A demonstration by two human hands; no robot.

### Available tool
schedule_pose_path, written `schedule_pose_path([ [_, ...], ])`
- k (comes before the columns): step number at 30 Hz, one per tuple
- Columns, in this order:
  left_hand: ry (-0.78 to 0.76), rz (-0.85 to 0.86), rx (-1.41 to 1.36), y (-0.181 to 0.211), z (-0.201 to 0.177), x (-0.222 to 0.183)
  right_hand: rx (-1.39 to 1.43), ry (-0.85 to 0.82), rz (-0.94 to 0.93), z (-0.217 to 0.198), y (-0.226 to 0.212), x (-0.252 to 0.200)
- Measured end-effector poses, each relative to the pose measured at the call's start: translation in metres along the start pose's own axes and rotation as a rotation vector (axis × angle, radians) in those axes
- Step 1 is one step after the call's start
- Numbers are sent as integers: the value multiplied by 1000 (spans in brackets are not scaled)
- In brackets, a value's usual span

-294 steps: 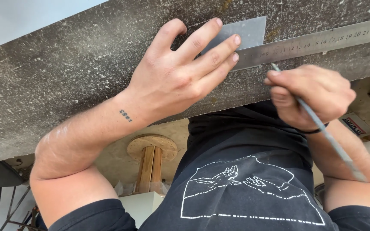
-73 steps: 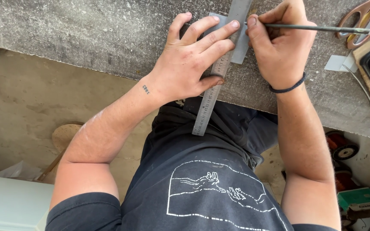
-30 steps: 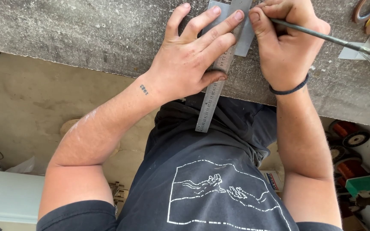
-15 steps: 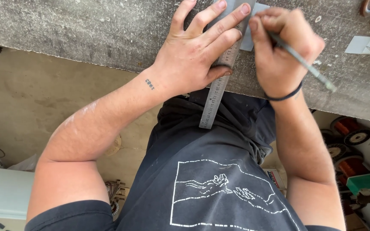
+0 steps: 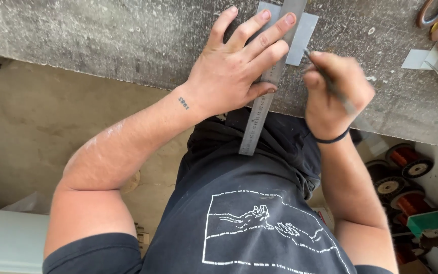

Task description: Measuring, marking, and cutting a small piece of grey material at a workbench

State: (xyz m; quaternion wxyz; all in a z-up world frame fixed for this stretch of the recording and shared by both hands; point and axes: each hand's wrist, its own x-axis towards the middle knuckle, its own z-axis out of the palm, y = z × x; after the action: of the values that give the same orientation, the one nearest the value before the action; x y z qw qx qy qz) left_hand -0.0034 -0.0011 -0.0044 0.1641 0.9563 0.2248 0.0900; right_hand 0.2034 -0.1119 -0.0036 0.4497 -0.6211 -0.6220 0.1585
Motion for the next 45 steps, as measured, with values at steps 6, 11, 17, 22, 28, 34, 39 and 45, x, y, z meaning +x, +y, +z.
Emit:
schedule_pose_path([
  [6,158,-46,50,4,-7,-10,-520,-328,-245,12,-35,-17],
  [11,187,-161,144,15,-15,-53,-534,-396,-232,-21,-12,-14],
  [17,230,-199,216,37,-3,-89,-622,-583,-513,-51,20,38],
  [22,304,-176,126,51,1,-93,-609,-525,-621,-44,32,79],
  [28,476,-671,-872,69,28,-100,-847,-330,-563,-27,29,87],
  [34,-130,-1152,-1453,57,49,-72,-694,-224,-404,-45,35,78],
  [39,-84,-982,-1570,61,61,-84,-820,-10,-16,-99,62,66],
  [45,-85,-896,-1777,69,59,-85,-1044,-214,157,-123,82,48],
])
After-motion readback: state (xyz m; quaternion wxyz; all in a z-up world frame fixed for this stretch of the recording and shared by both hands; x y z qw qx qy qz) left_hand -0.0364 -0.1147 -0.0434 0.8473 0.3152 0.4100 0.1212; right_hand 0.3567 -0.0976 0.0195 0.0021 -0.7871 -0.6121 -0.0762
